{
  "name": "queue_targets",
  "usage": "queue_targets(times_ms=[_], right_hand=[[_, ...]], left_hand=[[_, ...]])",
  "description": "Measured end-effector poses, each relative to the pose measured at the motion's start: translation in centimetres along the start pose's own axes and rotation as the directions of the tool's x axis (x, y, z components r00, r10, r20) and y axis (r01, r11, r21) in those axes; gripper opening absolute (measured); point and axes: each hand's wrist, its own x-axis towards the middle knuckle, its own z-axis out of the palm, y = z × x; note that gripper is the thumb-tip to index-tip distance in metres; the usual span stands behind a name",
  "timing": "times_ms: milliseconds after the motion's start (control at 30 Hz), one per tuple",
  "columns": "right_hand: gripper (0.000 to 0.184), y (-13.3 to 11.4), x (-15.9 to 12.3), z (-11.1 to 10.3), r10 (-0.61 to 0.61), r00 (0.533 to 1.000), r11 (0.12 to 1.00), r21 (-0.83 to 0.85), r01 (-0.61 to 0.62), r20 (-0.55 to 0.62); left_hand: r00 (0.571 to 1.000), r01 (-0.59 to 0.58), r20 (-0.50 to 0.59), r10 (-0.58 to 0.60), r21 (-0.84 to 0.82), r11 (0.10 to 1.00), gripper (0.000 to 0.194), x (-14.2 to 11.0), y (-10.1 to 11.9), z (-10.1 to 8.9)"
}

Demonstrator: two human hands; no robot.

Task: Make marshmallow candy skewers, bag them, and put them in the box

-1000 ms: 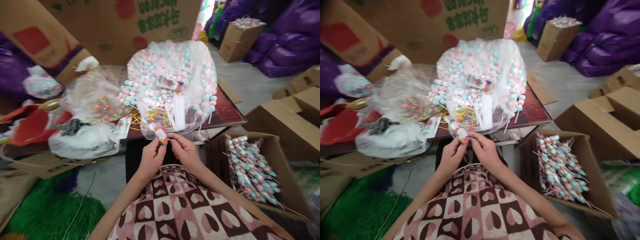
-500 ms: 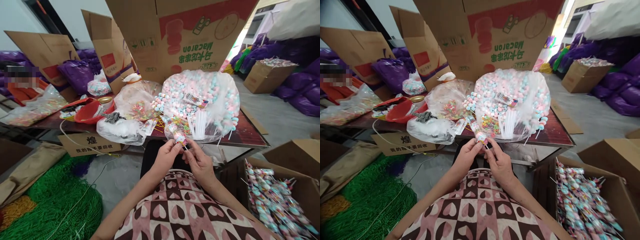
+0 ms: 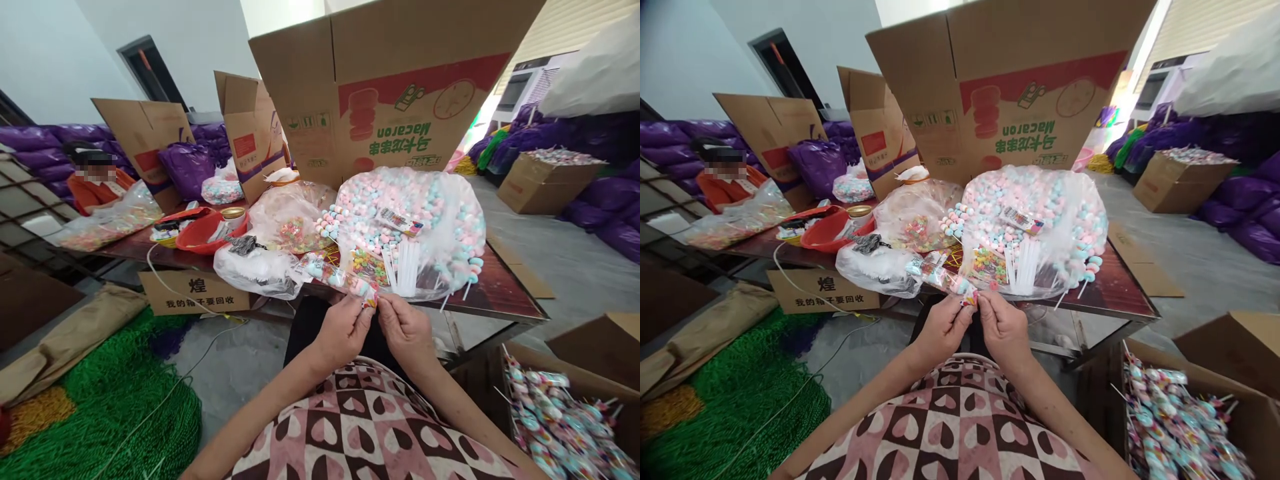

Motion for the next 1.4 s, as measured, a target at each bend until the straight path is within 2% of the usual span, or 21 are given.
queue_targets(times_ms=[33, 100, 133, 200, 267, 300, 367, 467, 633, 833, 933, 1033, 1133, 1200, 1233, 1267, 1300, 1333, 1400], right_hand=[[0.027, 0.0, 0.1, 0.1, -0.035, 0.999, 0.999, -0.026, 0.034, -0.036], [0.024, 0.1, 0.4, 0.3, -0.064, 0.995, 0.997, -0.038, 0.061, -0.077], [0.024, 0.2, 0.5, 0.4, -0.063, 0.994, 0.998, -0.031, 0.06, -0.086], [0.022, 0.6, 0.5, 0.6, -0.044, 0.996, 0.999, -0.01, 0.044, -0.075], [0.022, 0.9, 0.3, 0.7, -0.007, 1.0, 1.0, 0.013, 0.007, -0.022], [0.022, 1.1, 0.2, 0.8, 0.016, 1.0, 1.0, 0.022, -0.016, 0.012], [0.022, 1.3, -0.1, 1.0, 0.066, 0.994, 0.997, 0.024, -0.068, 0.083], [0.022, 1.9, -0.1, 1.4, 0.096, 0.987, 0.995, -0.044, -0.091, 0.128], [0.026, 3.3, 0.4, 3.0, -0.062, 0.991, 0.953, -0.289, 0.094, 0.117], [0.013, 3.9, 1.7, 5.2, -0.212, 0.966, 0.879, -0.404, 0.254, 0.145], [0.007, 4.0, 3.1, 6.1, -0.291, 0.943, 0.817, -0.47, 0.333, 0.162], [0.007, 4.1, 4.4, 6.7, -0.322, 0.928, 0.757, -0.538, 0.372, 0.189], [0.008, 3.9, 4.8, 6.6, -0.292, 0.932, 0.742, -0.564, 0.361, 0.213], [0.008, 3.7, 4.6, 6.2, -0.158, 0.97, 0.787, -0.57, 0.237, 0.185], [0.008, 3.5, 4.3, 5.9, -0.038, 0.989, 0.825, -0.554, 0.112, 0.144], [0.009, 3.2, 4.1, 5.7, 0.12, 0.987, 0.861, -0.507, -0.052, 0.103], [0.013, 2.9, 3.9, 5.4, 0.296, 0.952, 0.875, -0.423, -0.236, 0.081], [0.02, 2.5, 3.7, 5.2, 0.465, 0.88, 0.854, -0.311, -0.417, 0.097], [0.036, 1.8, 3.4, 5.0, 0.685, 0.697, 0.724, -0.09, -0.684, 0.209]], left_hand=[[0.999, 0.032, 0.009, -0.031, -0.049, 0.998, 0.023, 0.1, -0.1, 0.0], [0.987, 0.158, 0.055, -0.149, -0.275, 0.948, 0.021, 0.3, -0.4, -0.3], [0.974, 0.228, 0.092, -0.208, -0.432, 0.873, 0.026, 0.5, -0.5, -0.5], [0.945, 0.307, 0.146, -0.294, -0.712, 0.632, 0.044, 0.8, -0.5, -1.0], [0.925, 0.278, 0.123, -0.36, -0.865, 0.418, 0.05, 1.4, -0.6, -1.3], [0.914, 0.245, 0.093, -0.394, -0.902, 0.356, 0.047, 1.7, -0.7, -1.4], [0.889, 0.19, 0.049, -0.456, -0.944, 0.27, 0.039, 2.3, -1.1, -1.3], [0.866, 0.165, 0.066, -0.495, -0.974, 0.158, 0.029, 3.0, -2.0, -0.8], [0.825, 0.156, 0.116, -0.553, -0.987, 0.025, 0.023, 3.0, -4.1, -0.1], [0.781, 0.134, 0.161, -0.603, -0.987, -0.089, 0.021, 2.8, -7.4, -0.1], [0.734, 0.109, 0.186, -0.653, -0.982, -0.156, 0.019, 3.2, -8.6, -0.4], [0.698, 0.081, 0.212, -0.684, -0.972, -0.219, 0.017, 4.3, -9.2, -0.7], [0.695, 0.093, 0.238, -0.679, -0.966, -0.243, 0.02, 5.6, -9.5, -1.1], [0.712, 0.138, 0.268, -0.649, -0.96, -0.245, 0.023, 6.4, -9.7, -1.2], [0.725, 0.161, 0.283, -0.628, -0.956, -0.244, 0.023, 6.8, -9.8, -1.2], [0.735, 0.18, 0.294, -0.611, -0.954, -0.242, 0.024, 7.2, -10.0, -1.2], [0.744, 0.193, 0.299, -0.598, -0.952, -0.237, 0.023, 7.6, -10.1, -1.3], [0.749, 0.199, 0.297, -0.592, -0.953, -0.227, 0.023, 7.9, -10.1, -1.4], [0.756, 0.21, 0.291, -0.587, -0.956, -0.203, 0.022, 8.5, -10.1, -1.6]])
